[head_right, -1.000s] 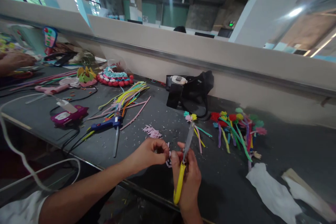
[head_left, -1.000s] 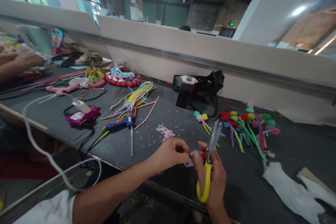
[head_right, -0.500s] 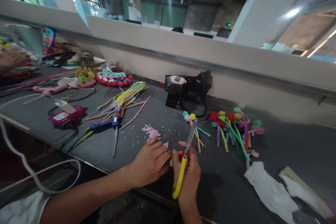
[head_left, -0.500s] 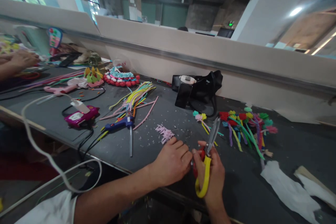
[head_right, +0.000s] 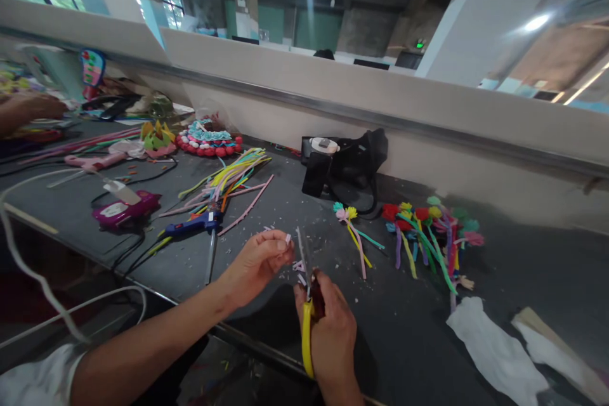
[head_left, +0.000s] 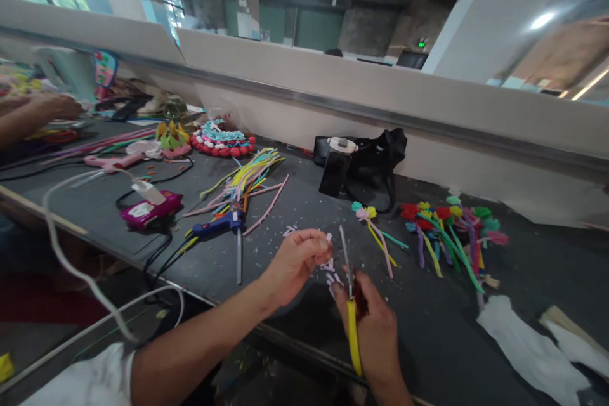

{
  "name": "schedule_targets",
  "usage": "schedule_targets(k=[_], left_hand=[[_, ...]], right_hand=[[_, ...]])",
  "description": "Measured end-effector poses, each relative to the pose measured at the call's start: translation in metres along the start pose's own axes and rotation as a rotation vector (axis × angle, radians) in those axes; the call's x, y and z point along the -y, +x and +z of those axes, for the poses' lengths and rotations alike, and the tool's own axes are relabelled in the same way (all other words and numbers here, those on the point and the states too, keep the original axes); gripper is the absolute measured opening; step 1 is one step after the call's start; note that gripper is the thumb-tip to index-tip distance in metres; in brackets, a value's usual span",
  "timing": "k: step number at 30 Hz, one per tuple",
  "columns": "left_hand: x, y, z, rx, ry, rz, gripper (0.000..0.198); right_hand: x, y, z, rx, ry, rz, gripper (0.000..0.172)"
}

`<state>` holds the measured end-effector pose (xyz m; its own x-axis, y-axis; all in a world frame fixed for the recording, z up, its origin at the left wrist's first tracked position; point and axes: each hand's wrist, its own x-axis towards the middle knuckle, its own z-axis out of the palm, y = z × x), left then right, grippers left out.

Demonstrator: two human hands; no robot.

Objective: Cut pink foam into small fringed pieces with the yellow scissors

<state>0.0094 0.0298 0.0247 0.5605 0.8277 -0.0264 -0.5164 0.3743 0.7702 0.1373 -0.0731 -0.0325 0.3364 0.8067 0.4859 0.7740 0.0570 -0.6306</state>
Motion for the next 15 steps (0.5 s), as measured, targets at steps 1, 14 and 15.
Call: schedule_targets(k=[1,14,15], left_hand=[[-0.0001,0.0001,-0.0004,0.006,-0.041,-0.005,0.006],[0.0014,-0.0005,-0.0001,-0.018,-0.109,-0.005,0.011],[0.0016,-0.0007,0.0001,-0.026,-0.105,-0.007,0.012]], right_hand=[[-0.0005,-0.0019,0.0014,0.010,-0.011,-0.014,0.032],[-0.0021,-0.0068,0.0047,-0.029,-0.236,-0.146,0.034],[-0.0017,-0.0072,0.0049,-0.031,-0.238,-0.151,0.033]])
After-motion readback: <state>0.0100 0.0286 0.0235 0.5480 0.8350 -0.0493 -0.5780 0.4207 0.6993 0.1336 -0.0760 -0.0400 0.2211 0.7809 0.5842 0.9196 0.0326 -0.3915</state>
